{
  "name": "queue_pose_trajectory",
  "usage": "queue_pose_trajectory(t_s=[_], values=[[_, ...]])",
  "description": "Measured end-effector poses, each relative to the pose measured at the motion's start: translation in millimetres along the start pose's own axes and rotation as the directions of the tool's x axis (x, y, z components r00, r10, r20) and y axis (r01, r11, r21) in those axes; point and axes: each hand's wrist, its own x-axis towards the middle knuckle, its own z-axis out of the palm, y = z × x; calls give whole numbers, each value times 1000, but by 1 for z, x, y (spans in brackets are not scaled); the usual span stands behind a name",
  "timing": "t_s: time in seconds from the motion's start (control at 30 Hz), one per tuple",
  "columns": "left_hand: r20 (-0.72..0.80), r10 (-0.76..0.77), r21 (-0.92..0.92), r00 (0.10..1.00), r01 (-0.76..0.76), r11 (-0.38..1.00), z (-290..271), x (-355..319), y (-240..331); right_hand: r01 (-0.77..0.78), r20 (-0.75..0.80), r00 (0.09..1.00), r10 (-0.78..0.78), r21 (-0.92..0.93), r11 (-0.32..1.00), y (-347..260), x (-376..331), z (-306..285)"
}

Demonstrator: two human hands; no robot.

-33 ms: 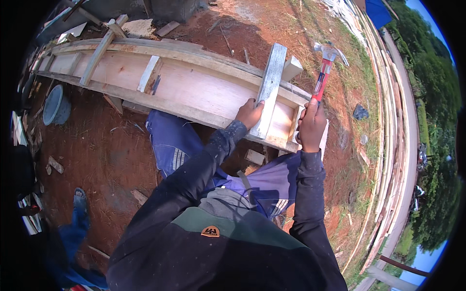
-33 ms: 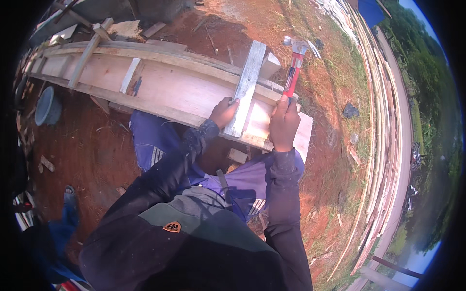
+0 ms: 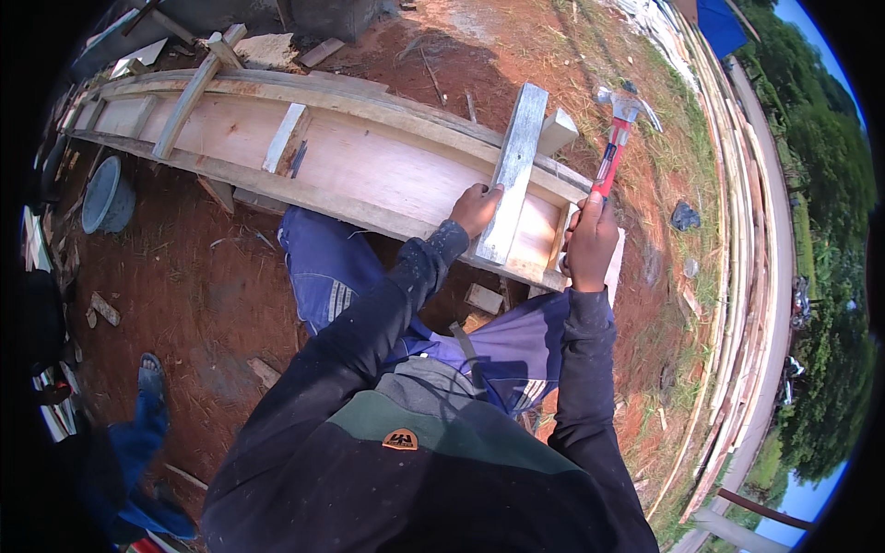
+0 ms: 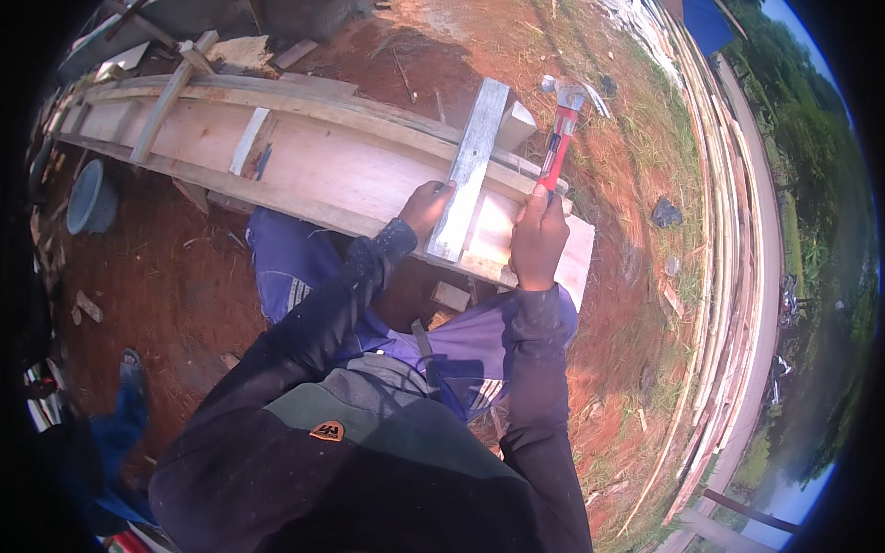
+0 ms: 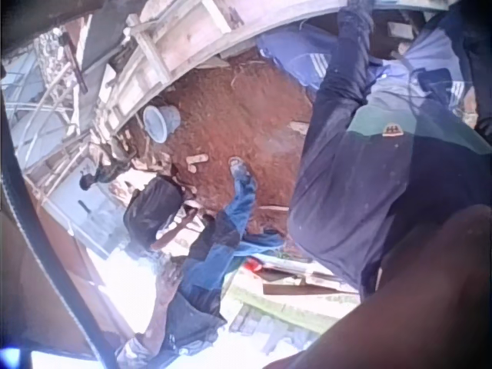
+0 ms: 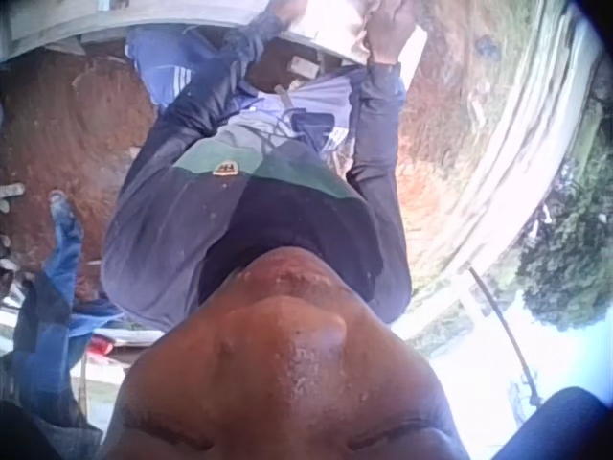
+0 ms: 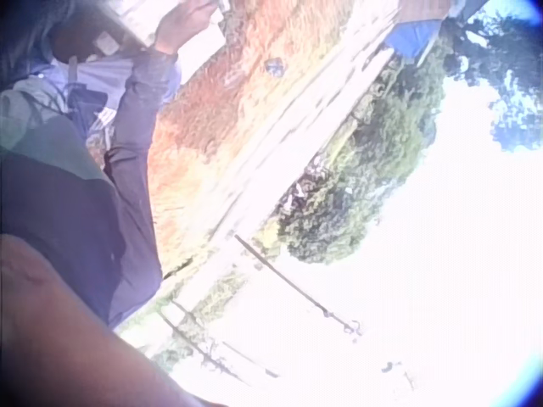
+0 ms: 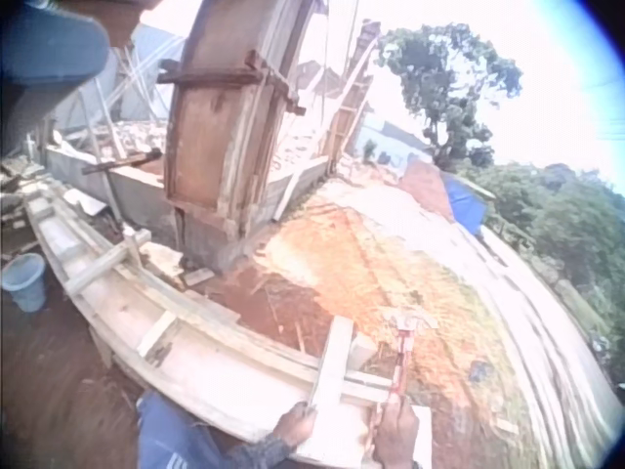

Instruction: The person assembles a wooden structure by positioning planks and hammering nails into place. They use a hammer to secure the pieces together while sitting on the ground.

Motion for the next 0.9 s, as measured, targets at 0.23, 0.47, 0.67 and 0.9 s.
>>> queue_pose_trajectory(t_s=[0.23, 0.47, 0.67, 0.9], values=[[413, -119, -757, 903, 413, 506, -9, 63, 4, -193, 102, 977, 188, 48, 980, 65, -41, 11], [189, -205, -453, 960, 270, 849, -14, 64, -4, -338, 101, 941, 324, 190, 922, 79, -71, 15], [-417, 175, 590, 892, 120, 798, -161, 35, 25, -345, 79, 938, 336, 143, 928, 89, -81, 15], [-406, 201, 911, 891, 377, 169, -299, 62, 9, -398, 131, 916, 380, 166, 902, 101, -95, 26]])
